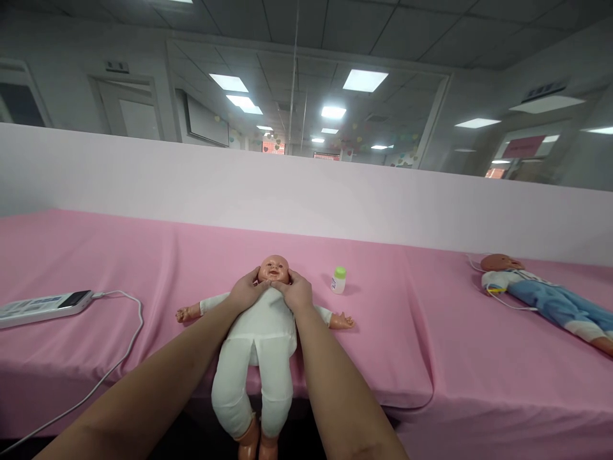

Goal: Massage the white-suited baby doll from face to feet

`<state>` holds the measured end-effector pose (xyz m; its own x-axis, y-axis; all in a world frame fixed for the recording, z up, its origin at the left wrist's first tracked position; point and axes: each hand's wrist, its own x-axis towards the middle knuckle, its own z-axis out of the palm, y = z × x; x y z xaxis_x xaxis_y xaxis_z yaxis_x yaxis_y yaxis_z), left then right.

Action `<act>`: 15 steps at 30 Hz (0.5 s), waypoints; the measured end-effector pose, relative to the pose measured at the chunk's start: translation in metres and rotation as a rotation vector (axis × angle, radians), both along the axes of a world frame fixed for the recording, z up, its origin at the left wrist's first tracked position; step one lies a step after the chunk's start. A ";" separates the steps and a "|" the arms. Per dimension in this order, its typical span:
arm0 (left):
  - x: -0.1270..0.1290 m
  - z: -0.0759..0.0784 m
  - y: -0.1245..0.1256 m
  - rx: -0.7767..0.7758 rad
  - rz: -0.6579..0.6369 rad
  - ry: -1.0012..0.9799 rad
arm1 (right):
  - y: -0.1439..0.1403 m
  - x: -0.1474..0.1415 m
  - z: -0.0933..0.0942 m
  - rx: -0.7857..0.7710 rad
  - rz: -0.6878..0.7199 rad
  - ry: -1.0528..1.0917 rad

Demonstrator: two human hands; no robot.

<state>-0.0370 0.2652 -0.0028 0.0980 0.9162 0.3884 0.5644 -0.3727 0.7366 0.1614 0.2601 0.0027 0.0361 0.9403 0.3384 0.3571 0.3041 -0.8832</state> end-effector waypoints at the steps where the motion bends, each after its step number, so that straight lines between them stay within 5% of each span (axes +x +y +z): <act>1: 0.000 0.000 0.001 -0.002 0.004 -0.002 | 0.003 0.001 -0.003 0.001 0.011 0.018; 8: -0.001 -0.004 0.008 -0.028 0.077 -0.082 | 0.026 0.012 -0.027 -0.010 0.169 0.307; 15: 0.001 0.000 0.004 -0.026 0.093 -0.063 | 0.016 0.009 -0.018 0.015 0.064 0.134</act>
<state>-0.0362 0.2690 -0.0030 -0.0117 0.9300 0.3674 0.5483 -0.3013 0.7802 0.1705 0.2760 -0.0152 0.0220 0.9371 0.3483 0.2156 0.3357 -0.9170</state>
